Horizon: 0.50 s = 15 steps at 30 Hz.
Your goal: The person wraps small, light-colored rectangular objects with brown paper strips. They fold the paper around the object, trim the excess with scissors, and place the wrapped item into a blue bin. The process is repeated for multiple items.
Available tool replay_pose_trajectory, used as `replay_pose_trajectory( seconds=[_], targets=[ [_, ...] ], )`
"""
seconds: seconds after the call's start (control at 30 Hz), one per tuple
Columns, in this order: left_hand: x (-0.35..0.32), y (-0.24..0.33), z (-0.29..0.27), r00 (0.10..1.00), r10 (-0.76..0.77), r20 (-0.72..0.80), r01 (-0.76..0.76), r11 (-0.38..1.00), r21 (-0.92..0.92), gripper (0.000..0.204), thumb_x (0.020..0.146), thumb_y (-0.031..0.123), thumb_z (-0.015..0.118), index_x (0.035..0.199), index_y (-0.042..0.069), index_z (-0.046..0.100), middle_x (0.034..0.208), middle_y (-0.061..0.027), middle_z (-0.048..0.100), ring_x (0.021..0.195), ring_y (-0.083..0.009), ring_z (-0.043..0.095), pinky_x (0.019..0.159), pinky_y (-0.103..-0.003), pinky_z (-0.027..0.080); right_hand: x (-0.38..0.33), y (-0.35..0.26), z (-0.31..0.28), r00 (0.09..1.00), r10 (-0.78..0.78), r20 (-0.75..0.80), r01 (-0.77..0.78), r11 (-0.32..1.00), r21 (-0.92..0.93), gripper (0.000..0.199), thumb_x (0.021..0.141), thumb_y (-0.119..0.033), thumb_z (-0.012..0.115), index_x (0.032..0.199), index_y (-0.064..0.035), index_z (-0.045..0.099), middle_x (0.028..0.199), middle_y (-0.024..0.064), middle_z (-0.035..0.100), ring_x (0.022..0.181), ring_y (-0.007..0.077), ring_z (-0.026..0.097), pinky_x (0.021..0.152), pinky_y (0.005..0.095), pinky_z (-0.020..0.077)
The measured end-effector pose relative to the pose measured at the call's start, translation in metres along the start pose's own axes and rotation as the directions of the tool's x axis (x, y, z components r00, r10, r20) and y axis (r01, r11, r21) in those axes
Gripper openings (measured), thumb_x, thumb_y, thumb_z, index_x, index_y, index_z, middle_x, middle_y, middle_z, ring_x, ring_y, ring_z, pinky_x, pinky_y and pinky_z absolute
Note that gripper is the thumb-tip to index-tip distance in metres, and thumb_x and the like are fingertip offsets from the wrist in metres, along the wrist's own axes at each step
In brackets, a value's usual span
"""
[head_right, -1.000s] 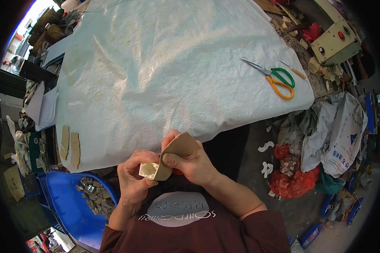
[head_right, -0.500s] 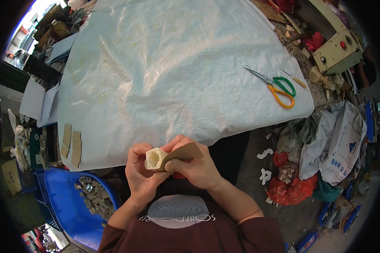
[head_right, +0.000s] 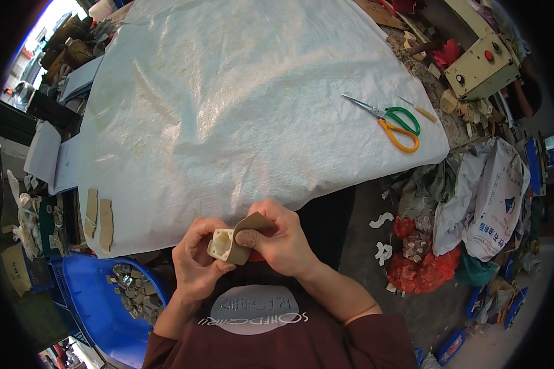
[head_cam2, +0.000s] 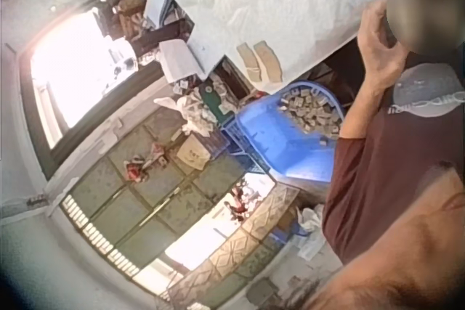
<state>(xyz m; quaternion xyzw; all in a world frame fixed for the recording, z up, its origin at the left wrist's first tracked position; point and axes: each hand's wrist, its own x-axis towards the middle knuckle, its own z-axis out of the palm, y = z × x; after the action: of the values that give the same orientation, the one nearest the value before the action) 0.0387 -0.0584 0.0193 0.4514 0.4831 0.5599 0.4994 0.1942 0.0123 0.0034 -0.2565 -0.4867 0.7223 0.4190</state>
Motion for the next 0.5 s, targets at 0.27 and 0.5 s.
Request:
replay_pose_trajectory(
  seconds=[0.27, 0.5],
  targets=[
    [-0.002, 0.002, 0.022, 0.959, 0.04, -0.28, -0.053, 0.998, -0.042, 0.04, 0.07, -0.002, 0.074, 0.104, -0.001, 0.052, 0.098, -0.009, 0.055, 0.087, -0.015, 0.056, 0.079, -0.026, 0.046, -0.002, 0.0, 0.01, 0.974, -0.221, -0.059, 0.219, 0.975, -0.041, 0.01, 0.084, -0.005, 0.063, 0.086, -0.0034, 0.053, 0.078, 0.0048, 0.055, 0.076, 0.0099, 0.05, 0.066, 0.0227, 0.0427],
    [0.005, 0.012, 0.008, 0.988, 0.154, -0.022, -0.155, 0.987, -0.048, 0.033, 0.071, 0.0, 0.073, 0.099, -0.003, 0.056, 0.098, -0.0114, 0.056, 0.092, -0.0182, 0.056, 0.08, -0.029, 0.046, -0.003, -0.006, 0.008, 0.974, -0.225, -0.009, 0.225, 0.969, 0.101, 0.01, 0.085, -0.005, 0.061, 0.09, -0.0022, 0.052, 0.09, 0.0081, 0.054, 0.08, 0.0109, 0.051, 0.072, 0.0241, 0.0448]
  ],
)
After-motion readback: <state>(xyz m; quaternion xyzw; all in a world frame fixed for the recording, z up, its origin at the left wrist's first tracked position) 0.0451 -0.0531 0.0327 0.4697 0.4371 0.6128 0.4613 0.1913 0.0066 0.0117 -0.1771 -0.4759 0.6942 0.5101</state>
